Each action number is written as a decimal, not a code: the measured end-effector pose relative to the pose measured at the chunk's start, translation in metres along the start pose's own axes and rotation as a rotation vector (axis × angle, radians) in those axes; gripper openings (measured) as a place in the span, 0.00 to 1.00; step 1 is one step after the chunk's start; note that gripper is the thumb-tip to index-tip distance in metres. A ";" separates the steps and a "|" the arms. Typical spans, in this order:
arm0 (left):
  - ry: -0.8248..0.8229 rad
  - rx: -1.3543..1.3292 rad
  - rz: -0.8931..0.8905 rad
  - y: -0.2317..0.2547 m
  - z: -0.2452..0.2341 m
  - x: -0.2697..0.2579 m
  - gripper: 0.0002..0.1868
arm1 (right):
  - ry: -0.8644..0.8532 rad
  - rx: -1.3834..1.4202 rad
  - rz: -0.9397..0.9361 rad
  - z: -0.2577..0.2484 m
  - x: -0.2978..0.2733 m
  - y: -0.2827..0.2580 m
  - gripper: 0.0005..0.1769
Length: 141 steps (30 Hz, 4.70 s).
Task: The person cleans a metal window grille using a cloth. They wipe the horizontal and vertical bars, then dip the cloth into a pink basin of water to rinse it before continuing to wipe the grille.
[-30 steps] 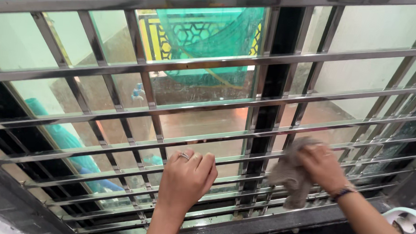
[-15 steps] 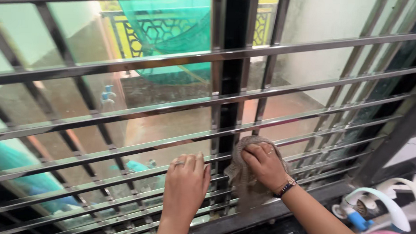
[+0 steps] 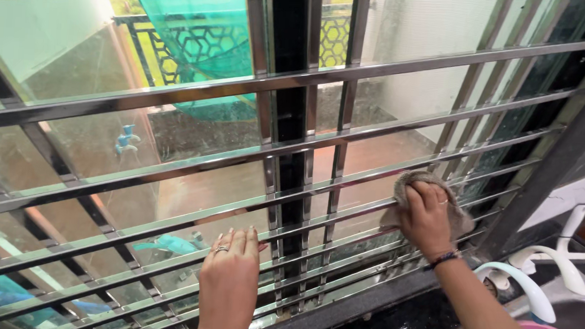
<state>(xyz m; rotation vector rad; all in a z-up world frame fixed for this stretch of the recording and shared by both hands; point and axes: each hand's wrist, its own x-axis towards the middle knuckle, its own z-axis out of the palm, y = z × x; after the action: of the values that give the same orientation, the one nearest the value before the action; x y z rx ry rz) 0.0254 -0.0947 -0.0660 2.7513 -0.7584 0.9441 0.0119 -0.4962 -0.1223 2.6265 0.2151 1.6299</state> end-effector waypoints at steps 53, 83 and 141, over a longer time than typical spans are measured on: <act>0.034 -0.417 0.417 0.201 0.077 0.084 0.45 | 0.471 1.044 1.615 0.055 -0.045 0.228 0.14; -0.061 -0.422 0.383 0.206 0.077 0.087 0.57 | -0.176 -0.325 1.131 -0.042 -0.008 0.320 0.37; -0.163 -0.328 0.301 0.190 0.036 0.101 0.38 | 0.163 0.152 0.832 -0.017 0.082 0.013 0.16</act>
<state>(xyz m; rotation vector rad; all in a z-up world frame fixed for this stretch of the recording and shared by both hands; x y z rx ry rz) 0.0182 -0.3112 -0.0396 2.4878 -1.2579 0.5755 0.0340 -0.4979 -0.0404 2.8805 -0.9047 2.0832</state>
